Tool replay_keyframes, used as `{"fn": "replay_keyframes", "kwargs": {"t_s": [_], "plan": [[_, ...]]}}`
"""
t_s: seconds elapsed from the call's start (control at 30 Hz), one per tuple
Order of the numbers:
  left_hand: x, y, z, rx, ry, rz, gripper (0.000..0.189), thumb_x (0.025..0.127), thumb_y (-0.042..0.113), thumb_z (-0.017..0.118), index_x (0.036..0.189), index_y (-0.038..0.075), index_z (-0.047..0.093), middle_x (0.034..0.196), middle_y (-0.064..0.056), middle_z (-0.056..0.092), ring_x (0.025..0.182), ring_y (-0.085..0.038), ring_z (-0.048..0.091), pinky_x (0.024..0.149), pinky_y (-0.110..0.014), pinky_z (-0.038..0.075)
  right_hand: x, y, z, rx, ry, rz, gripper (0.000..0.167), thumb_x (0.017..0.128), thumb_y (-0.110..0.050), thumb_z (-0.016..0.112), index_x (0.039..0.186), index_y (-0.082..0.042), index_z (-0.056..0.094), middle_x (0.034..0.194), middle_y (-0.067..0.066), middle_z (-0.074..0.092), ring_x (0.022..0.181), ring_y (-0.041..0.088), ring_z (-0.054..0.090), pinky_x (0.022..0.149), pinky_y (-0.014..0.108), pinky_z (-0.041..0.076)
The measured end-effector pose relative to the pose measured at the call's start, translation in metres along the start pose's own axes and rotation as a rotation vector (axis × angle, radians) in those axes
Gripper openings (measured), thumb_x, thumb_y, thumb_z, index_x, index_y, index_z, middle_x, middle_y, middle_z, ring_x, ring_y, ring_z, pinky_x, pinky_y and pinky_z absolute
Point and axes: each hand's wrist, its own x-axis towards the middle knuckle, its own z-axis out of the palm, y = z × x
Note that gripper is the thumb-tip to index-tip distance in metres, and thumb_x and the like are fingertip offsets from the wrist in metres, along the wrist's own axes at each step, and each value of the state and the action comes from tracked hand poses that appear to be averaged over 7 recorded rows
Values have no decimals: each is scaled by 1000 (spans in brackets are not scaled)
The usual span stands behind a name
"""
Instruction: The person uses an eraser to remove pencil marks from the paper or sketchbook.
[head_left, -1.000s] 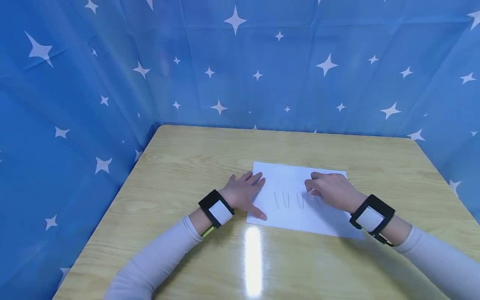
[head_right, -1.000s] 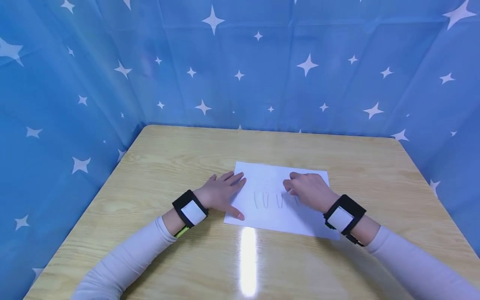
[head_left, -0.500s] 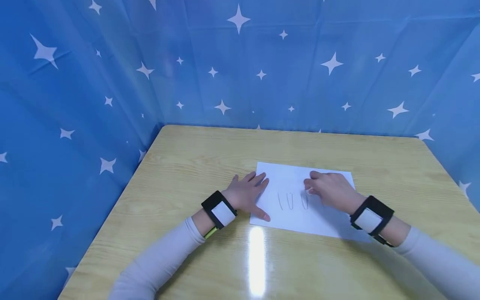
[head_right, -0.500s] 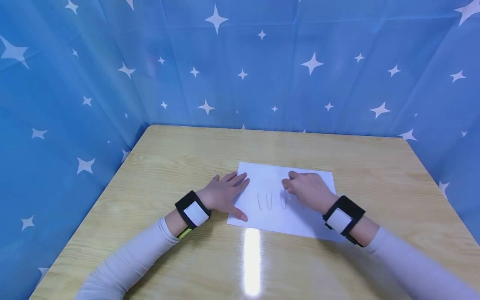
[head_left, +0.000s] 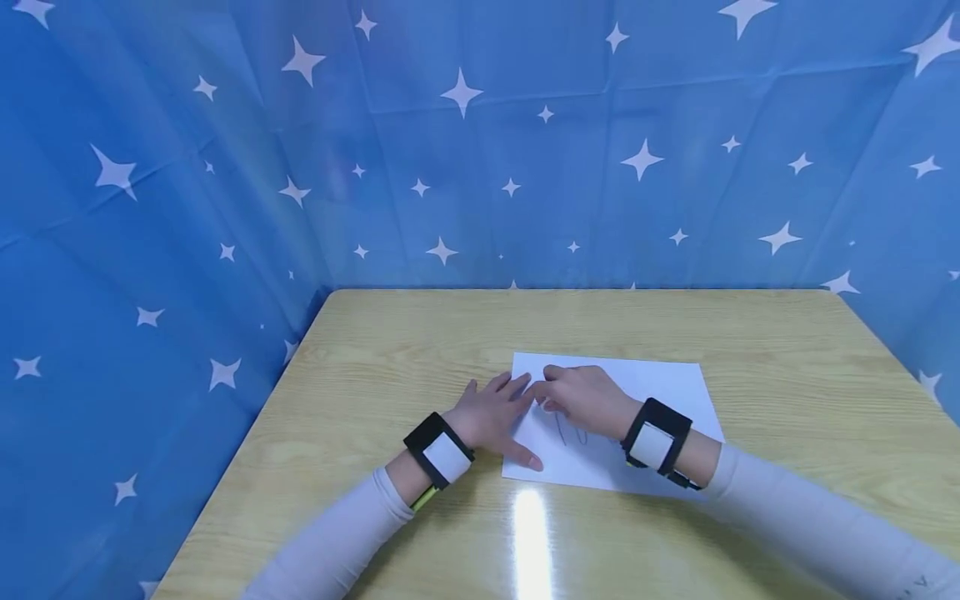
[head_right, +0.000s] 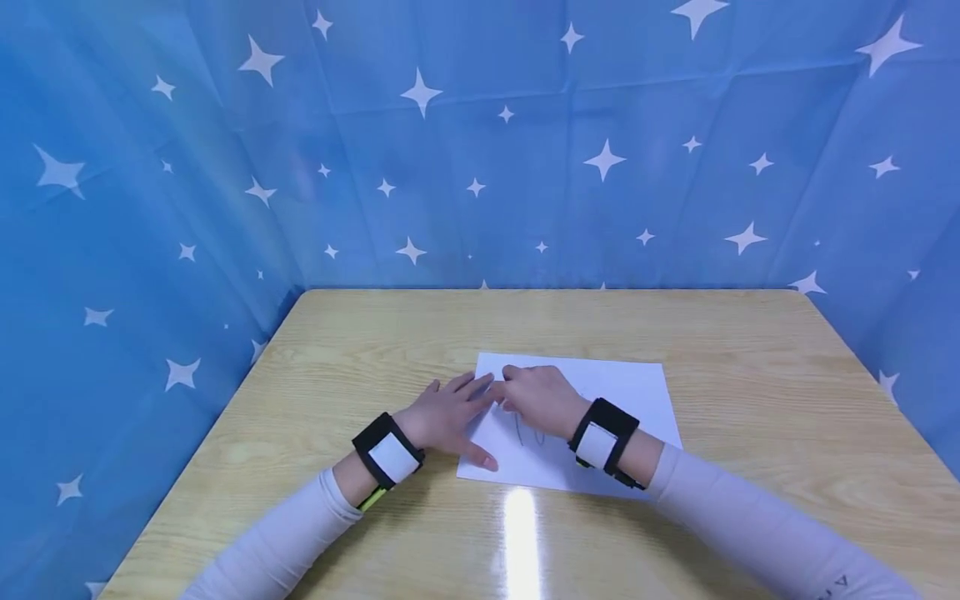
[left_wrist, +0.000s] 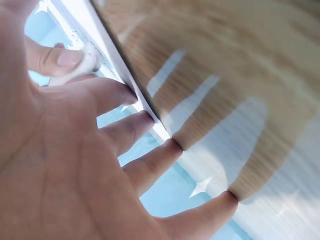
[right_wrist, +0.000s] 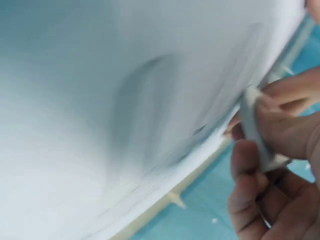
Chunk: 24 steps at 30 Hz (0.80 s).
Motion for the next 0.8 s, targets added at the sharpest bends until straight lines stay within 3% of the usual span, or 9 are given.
{"fn": "replay_keyframes", "kwargs": {"t_s": [0.07,0.2,0.3,0.4,0.63,0.7,0.8], "plan": [[0,-1,-1,3,11,-7,117,78,82,71,169,25,24,179,0,16,166,-31,17,124,-72,26,-10,7,-2,-41,15,12,15,90,-17,83,105,-20,79,89,1,70,66,8,61,65,26,56],[-2,-7,-8,3,15,-23,119,77,80,74,169,23,24,179,1,16,166,-31,15,124,-73,23,-46,34,-12,-79,16,122,18,86,-15,87,102,-20,80,81,-3,65,60,7,51,57,21,41],[-4,-9,-11,-9,10,-23,119,77,79,75,168,22,25,179,0,17,166,-32,15,124,-74,23,-65,46,-17,-86,-1,157,18,85,-13,87,99,-20,79,80,-3,66,62,7,51,56,21,39],[-3,-8,-5,-18,9,-18,119,76,80,75,168,21,27,178,-1,19,165,-34,17,123,-74,24,-60,42,-15,-58,18,125,14,86,-11,86,95,-19,77,81,-3,68,64,6,54,57,22,43],[-2,2,16,-26,10,-1,117,77,82,72,168,23,27,178,1,20,164,-33,21,121,-74,28,-16,-7,2,8,5,35,12,91,-20,83,102,-20,78,88,-4,72,70,7,65,71,28,59],[-3,5,16,-30,10,1,117,78,82,72,168,23,26,178,1,19,164,-33,20,122,-74,28,-17,-5,4,-10,1,17,13,91,-21,82,104,-21,78,88,-2,71,67,7,64,68,27,58],[-4,7,10,-31,16,0,117,77,81,73,168,23,27,178,1,19,165,-32,19,123,-73,26,-34,11,0,-54,14,47,14,91,-21,83,104,-20,78,84,-2,68,60,6,55,61,23,49]]}}
